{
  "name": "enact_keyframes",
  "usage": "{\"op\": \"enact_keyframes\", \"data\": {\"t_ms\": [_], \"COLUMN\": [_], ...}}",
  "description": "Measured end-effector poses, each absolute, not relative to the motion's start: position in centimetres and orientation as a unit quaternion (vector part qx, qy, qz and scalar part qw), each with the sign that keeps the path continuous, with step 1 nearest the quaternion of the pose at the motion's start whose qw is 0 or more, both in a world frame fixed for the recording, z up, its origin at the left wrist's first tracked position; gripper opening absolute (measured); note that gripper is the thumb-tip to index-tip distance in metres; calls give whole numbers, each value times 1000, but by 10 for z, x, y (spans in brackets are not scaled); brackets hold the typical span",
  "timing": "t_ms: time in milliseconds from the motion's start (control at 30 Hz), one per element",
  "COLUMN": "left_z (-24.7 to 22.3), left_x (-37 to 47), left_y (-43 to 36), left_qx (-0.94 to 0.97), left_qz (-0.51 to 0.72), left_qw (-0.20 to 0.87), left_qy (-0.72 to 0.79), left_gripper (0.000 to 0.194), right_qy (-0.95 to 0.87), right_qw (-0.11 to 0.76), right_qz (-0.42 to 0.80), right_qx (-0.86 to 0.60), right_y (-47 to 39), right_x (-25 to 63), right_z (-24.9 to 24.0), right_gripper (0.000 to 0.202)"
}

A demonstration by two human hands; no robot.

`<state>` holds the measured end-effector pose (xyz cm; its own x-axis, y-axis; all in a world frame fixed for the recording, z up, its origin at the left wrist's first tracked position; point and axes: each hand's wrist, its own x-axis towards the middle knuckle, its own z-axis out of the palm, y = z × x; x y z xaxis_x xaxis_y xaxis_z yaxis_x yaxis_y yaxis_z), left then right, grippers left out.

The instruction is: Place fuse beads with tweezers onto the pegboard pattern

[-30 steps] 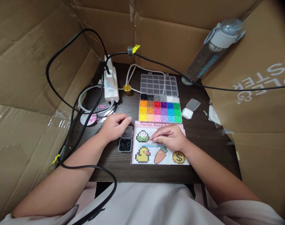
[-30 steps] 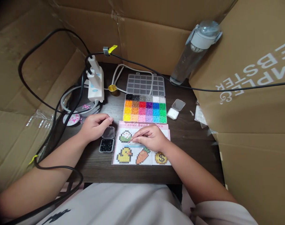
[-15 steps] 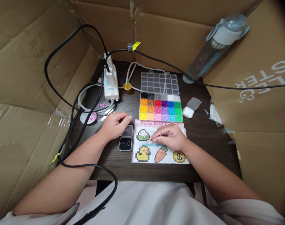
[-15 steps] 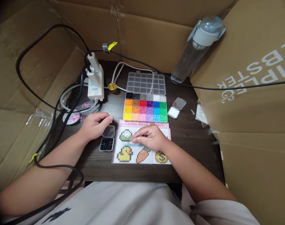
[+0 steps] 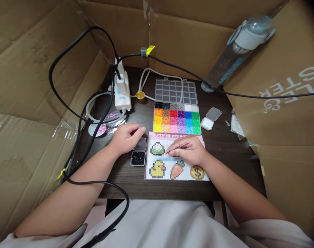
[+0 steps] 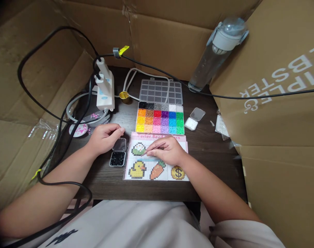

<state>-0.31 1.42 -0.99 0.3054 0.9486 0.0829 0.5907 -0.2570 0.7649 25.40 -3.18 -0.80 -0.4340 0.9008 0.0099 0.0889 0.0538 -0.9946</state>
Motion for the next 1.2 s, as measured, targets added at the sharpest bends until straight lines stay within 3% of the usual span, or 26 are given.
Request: {"op": "enact_keyframes", "data": {"t_ms": [267,533,1200], "left_z": [-9,-8,-8], "left_x": [-6,-7,-7], "left_y": [17,18,17], "left_qx": [738,738,735], "left_qz": [270,273,264], "left_qw": [320,320,319], "left_qy": [530,528,537], "left_gripper": [40,39,40], "right_qy": [-529,-520,-522], "right_qw": [557,501,476], "right_qz": [380,366,359], "right_qx": [-515,-587,-610], "right_y": [-13,-9,-10], "right_x": [325,330,329], "right_z": [-14,-22,-24], "right_gripper": [4,10,10]}}
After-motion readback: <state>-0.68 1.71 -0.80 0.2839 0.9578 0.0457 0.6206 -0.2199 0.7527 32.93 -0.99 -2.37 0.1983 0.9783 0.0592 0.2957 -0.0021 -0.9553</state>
